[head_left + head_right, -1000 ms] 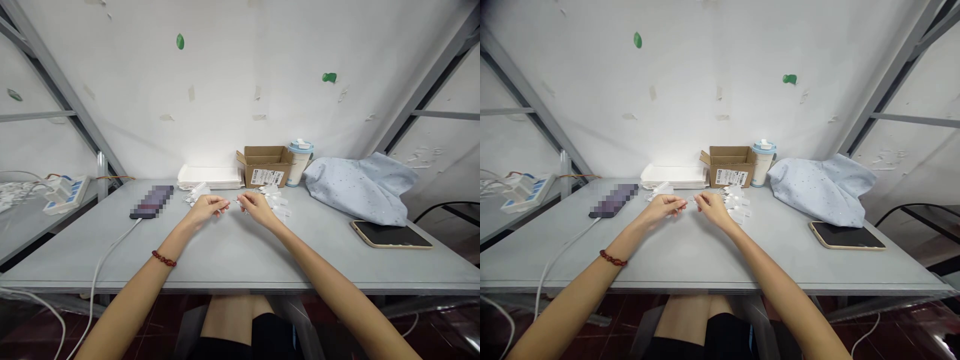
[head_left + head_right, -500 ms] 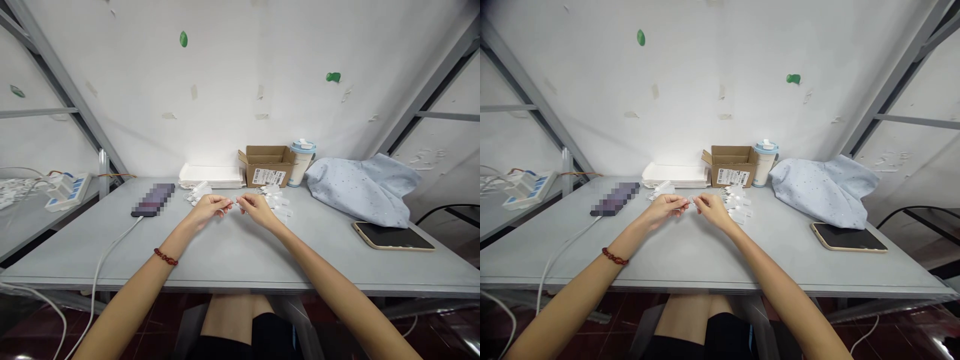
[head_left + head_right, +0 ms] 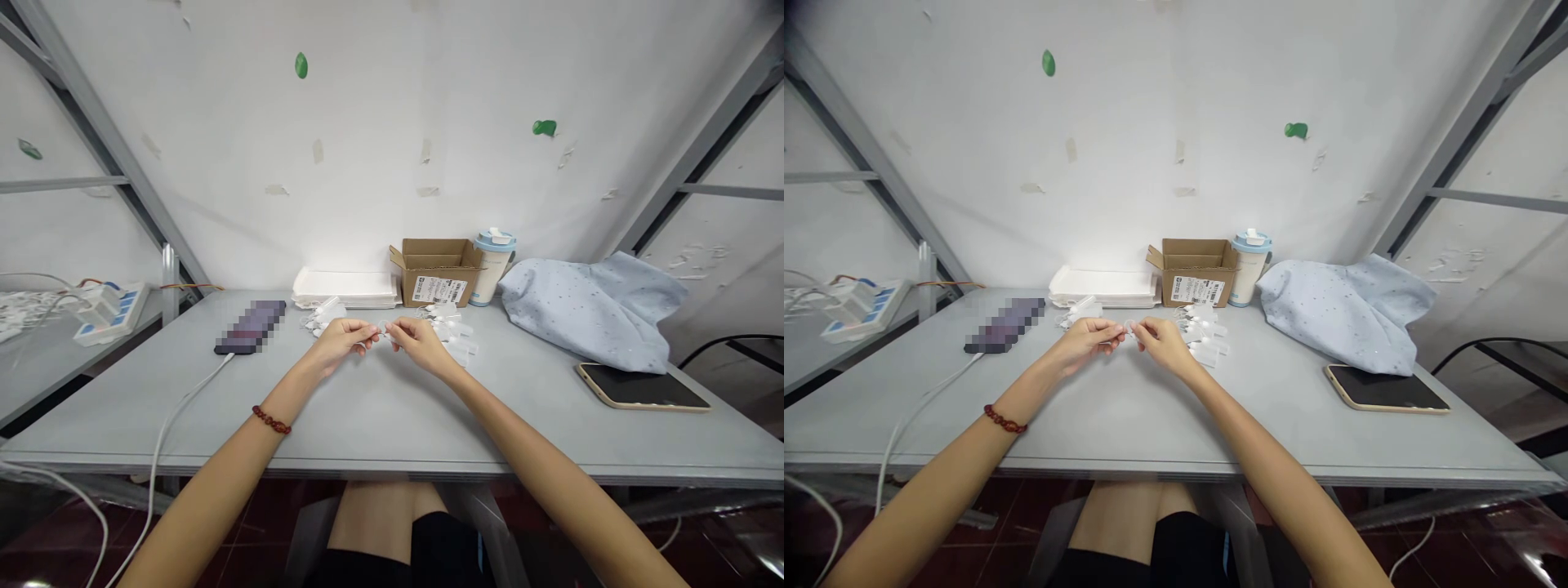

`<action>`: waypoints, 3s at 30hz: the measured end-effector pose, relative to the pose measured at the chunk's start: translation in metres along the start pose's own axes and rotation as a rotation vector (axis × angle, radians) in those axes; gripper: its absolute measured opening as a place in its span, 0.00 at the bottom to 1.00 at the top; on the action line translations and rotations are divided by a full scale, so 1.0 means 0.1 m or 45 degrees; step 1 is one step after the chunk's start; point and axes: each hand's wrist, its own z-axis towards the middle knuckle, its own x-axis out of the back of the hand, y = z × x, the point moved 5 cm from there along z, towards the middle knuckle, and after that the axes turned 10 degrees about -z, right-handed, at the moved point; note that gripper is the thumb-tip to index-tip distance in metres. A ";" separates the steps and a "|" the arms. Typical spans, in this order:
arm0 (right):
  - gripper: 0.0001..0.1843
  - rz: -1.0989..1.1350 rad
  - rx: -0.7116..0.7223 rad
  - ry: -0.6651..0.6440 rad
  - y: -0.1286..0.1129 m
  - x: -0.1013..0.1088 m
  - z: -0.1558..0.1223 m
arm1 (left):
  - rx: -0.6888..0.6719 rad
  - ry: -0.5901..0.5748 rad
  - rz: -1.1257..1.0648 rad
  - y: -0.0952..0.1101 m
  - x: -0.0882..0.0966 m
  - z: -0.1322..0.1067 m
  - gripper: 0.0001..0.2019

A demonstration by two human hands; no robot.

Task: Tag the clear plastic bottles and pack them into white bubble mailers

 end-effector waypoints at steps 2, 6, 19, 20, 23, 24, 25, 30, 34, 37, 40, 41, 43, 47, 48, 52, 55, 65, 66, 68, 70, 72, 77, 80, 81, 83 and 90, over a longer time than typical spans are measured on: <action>0.22 -0.001 -0.006 0.007 0.00 0.00 0.00 | 0.001 -0.006 0.011 0.00 0.00 0.00 0.17; 0.23 0.019 -0.019 0.014 0.01 0.00 0.01 | 0.008 -0.014 0.015 0.01 0.00 0.00 0.17; 0.21 -0.006 -0.022 0.047 0.05 -0.04 -0.01 | -0.001 0.006 -0.024 0.01 -0.07 -0.02 0.16; 0.21 -0.005 -0.026 0.052 0.05 -0.04 -0.01 | -0.012 0.016 -0.013 0.01 -0.08 -0.02 0.16; 0.20 -0.012 -0.044 0.075 0.06 -0.05 -0.01 | -0.040 0.042 0.026 0.02 -0.10 -0.02 0.17; 0.20 -0.017 -0.047 0.083 0.06 -0.05 -0.01 | -0.047 0.045 0.036 0.01 -0.11 -0.02 0.18; 0.19 -0.019 -0.048 0.090 0.07 -0.06 -0.01 | -0.055 0.046 0.045 0.01 -0.12 -0.02 0.18; 0.18 -0.008 -0.059 0.104 0.07 -0.08 -0.03 | -0.086 0.049 0.067 -0.01 -0.12 -0.02 0.18; 0.18 -0.023 -0.074 0.106 0.08 -0.09 -0.04 | -0.107 0.039 0.090 -0.03 -0.12 -0.01 0.17; 0.17 -0.040 -0.088 0.102 0.08 -0.09 -0.04 | -0.110 0.025 0.108 -0.04 -0.13 -0.01 0.17; 0.16 -0.039 -0.098 0.104 0.07 -0.09 -0.04 | -0.104 0.025 0.137 -0.05 -0.12 -0.01 0.17; 0.16 -0.037 -0.099 0.106 0.07 -0.09 -0.04 | -0.106 0.028 0.145 -0.05 -0.12 -0.01 0.17; 0.15 -0.038 -0.103 0.107 0.07 -0.09 -0.05 | -0.117 0.028 0.154 -0.05 -0.12 -0.01 0.17; 0.15 -0.046 -0.114 0.093 0.08 -0.10 -0.05 | -0.109 0.032 0.159 -0.07 -0.13 -0.01 0.17; 0.15 -0.047 -0.114 0.089 0.08 -0.10 -0.05 | -0.099 0.039 0.156 -0.07 -0.13 -0.01 0.17; 0.15 -0.024 -0.102 0.076 0.08 -0.09 -0.03 | -0.059 0.031 0.111 -0.05 -0.11 -0.01 0.17; 0.16 0.014 -0.081 0.079 0.06 -0.07 -0.01 | -0.034 0.007 0.055 -0.03 -0.09 -0.01 0.19; 0.17 0.029 -0.063 0.055 0.07 -0.06 -0.01 | -0.021 0.011 0.146 0.02 -0.08 -0.01 0.17; 0.18 0.025 -0.064 0.050 0.06 -0.06 -0.01 | -0.034 0.006 0.157 0.02 -0.08 -0.01 0.17; 0.18 0.017 -0.056 0.042 0.04 -0.06 -0.01 | -0.056 -0.002 0.180 0.03 -0.06 0.00 0.17; 0.19 0.003 -0.043 0.038 0.03 -0.05 0.00 | -0.066 -0.003 0.197 0.04 -0.03 0.01 0.16; 0.19 -0.031 -0.039 0.047 0.05 -0.03 0.01 | -0.074 0.040 0.196 0.06 0.03 0.02 0.17; 0.16 -0.160 -0.073 0.140 0.17 0.08 0.06 | -0.168 0.337 0.106 0.18 0.32 0.02 0.17; 0.12 -0.306 -0.077 0.173 0.22 0.15 0.08 | -0.286 0.573 0.115 0.25 0.57 0.00 0.16; 0.10 -0.368 -0.074 0.167 0.23 0.16 0.08 | -0.330 0.663 0.166 0.27 0.67 -0.01 0.15; 0.07 -0.504 -0.066 0.133 0.23 0.18 0.09 | -0.364 0.804 0.280 0.28 0.84 -0.03 0.14; 0.09 -0.842 -0.053 -0.036 0.20 0.18 0.07 | -0.283 0.940 0.447 0.18 1.14 0.00 0.12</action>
